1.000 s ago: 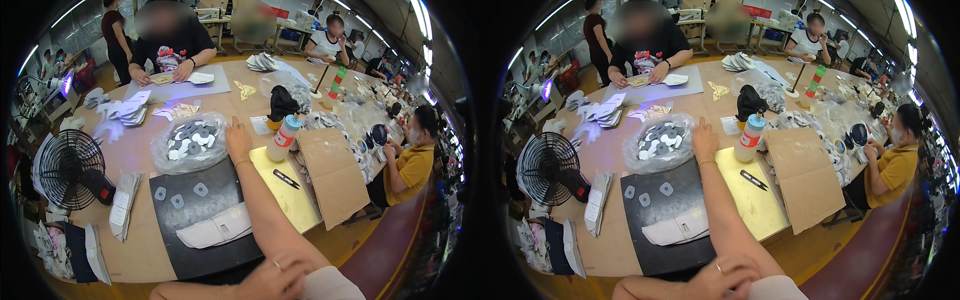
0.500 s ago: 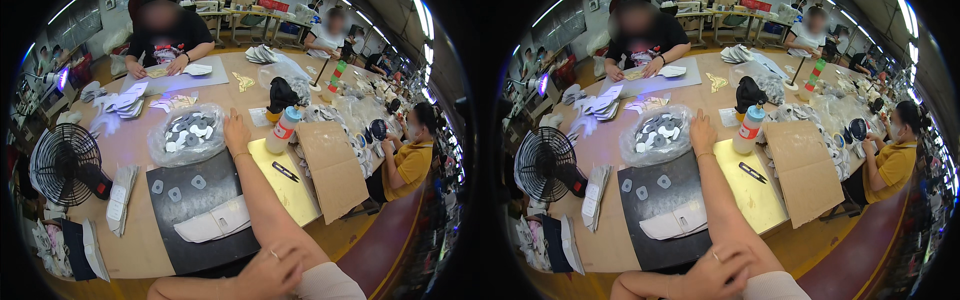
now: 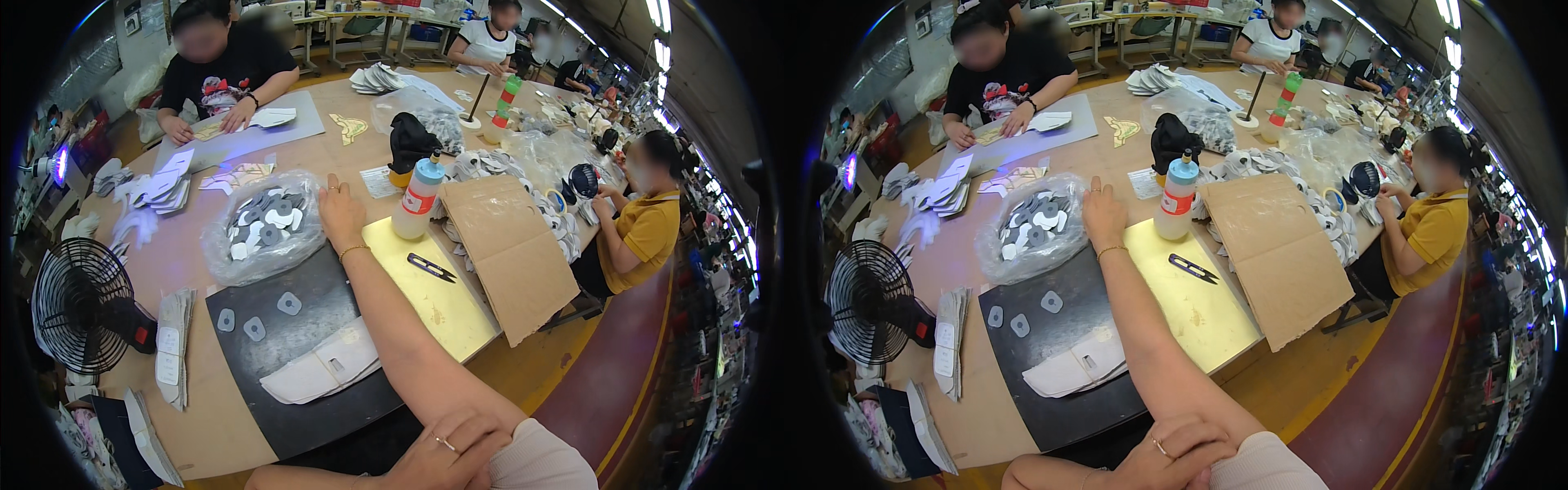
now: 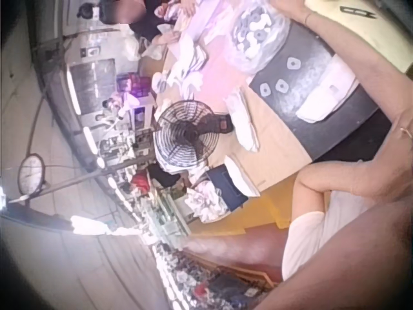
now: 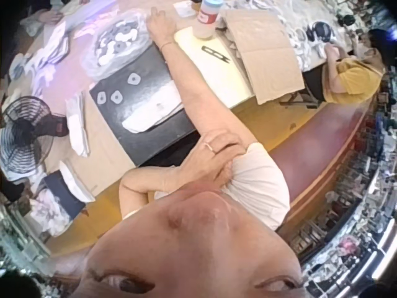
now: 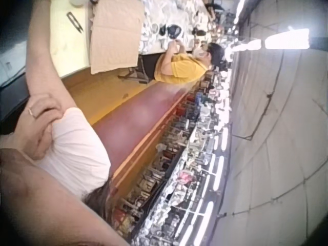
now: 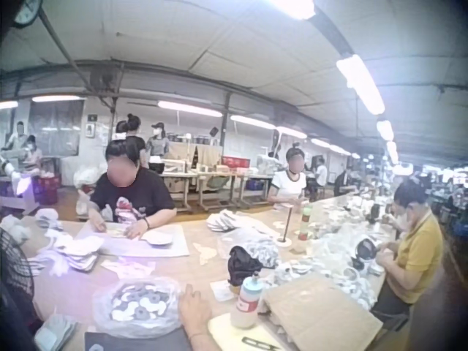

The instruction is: The person assembles small white plastic components by hand, aligning and pressing them onto a black work surface. They handle stacks of parts, separate individual pieces, and place them into position repeatedly.

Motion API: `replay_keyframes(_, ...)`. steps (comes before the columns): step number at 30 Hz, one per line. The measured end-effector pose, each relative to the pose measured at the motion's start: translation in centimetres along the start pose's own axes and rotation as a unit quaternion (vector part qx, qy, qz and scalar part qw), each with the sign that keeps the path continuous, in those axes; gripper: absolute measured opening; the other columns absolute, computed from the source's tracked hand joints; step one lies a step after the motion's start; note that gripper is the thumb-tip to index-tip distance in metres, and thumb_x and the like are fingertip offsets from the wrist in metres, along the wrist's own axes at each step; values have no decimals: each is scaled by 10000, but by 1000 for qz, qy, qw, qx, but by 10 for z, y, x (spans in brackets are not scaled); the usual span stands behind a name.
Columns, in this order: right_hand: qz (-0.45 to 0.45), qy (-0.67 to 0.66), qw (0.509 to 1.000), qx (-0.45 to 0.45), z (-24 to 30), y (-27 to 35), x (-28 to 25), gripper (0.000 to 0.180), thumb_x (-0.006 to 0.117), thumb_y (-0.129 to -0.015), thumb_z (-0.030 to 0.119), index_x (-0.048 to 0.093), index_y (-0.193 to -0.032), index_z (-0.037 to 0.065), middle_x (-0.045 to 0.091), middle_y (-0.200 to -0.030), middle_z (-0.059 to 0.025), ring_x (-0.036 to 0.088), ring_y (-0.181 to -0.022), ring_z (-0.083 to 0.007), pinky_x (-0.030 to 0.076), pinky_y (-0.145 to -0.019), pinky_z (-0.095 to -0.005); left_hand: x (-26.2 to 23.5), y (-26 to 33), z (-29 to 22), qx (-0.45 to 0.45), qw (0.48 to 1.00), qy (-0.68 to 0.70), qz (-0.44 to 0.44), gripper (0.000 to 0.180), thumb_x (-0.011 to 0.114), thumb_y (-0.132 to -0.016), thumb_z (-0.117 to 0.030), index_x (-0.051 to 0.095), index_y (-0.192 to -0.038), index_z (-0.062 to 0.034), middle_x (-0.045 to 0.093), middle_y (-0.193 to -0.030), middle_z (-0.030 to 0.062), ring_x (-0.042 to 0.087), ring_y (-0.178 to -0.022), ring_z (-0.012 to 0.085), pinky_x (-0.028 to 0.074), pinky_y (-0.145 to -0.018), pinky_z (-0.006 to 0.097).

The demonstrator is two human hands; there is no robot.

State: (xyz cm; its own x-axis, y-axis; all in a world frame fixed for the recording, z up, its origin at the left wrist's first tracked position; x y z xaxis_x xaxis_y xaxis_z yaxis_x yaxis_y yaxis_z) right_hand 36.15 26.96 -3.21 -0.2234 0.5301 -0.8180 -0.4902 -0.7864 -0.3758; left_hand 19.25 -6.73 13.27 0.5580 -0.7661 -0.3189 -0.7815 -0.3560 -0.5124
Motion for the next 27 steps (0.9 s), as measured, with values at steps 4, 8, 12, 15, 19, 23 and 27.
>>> replay_keyframes(4,-24,15,1000,-10,-1,2,1,381,504,-1038,363,494,-1345,139,626,-1062,-132,706,-766,-369,562,-658,-505,-5,0,20,-17,999,-38,-30,359,613,-794,-31,620,-1150,16,603,-1142,201,581,-1078,383,464,-968,482)
replay_keyframes(8,-27,19,999,-21,4,2,1,345,521,-1033,352,499,-1304,140,614,-1057,-122,712,-752,-360,569,-641,-494,-18,-3,34,-60,987,-143,-42,386,637,-809,-87,615,-1177,28,591,-1172,220,570,-1092,396,454,-970,500)
replay_keyframes(12,-24,20,999,-26,5,2,1,336,520,-1035,352,498,-1293,138,612,-1057,-124,717,-762,-360,571,-648,-497,-29,-9,40,-85,982,-167,-12,379,670,-852,-135,604,-1180,42,564,-1138,198,555,-1076,398,445,-996,478)
replay_keyframes(15,-24,18,999,-22,3,2,3,334,511,-1039,359,497,-1286,135,617,-1072,-126,717,-766,-362,570,-648,-501,-32,-9,54,-114,979,-165,-24,408,668,-852,-155,589,-1197,50,549,-1208,216,540,-1128,416,436,-1012,490)
replay_keyframes(19,-20,6,1000,-13,4,1,0,332,498,-1043,365,494,-1284,136,623,-1090,-129,717,-773,-369,569,-652,-508,-11,-1,44,-93,987,-131,23,462,659,-855,-206,585,-1252,20,506,-1367,228,492,-1249,426,418,-1049,508)
replay_keyframes(23,-7,17,1000,-8,1,2,-1,325,494,-1046,359,493,-1287,142,624,-1086,-132,715,-786,-373,566,-657,-517,12,6,2,4,997,25,71,498,687,-804,-210,591,-1243,3,543,-1287,216,512,-1205,391,412,-1039,527)
replay_keyframes(27,1,12,1000,-8,6,2,0,347,481,-1050,370,488,-1314,146,622,-1102,-137,708,-817,-380,559,-681,-527,22,8,23,14,997,-11,77,720,726,-794,-321,509,-1410,-18,500,-1435,185,443,-1355,385,361,-1137,527)
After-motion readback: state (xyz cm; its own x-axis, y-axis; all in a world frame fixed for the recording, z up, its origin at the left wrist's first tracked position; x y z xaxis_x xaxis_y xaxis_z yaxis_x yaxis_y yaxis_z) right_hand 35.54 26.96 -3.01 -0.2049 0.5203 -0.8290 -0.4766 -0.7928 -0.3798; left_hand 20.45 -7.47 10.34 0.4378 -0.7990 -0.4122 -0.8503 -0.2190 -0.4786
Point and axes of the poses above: each hand's wrist, its own y-axis away from the middle knuckle, its own x-axis out of the palm, z = x × y, the point moved 5 cm from there along -y, towards the middle knuckle
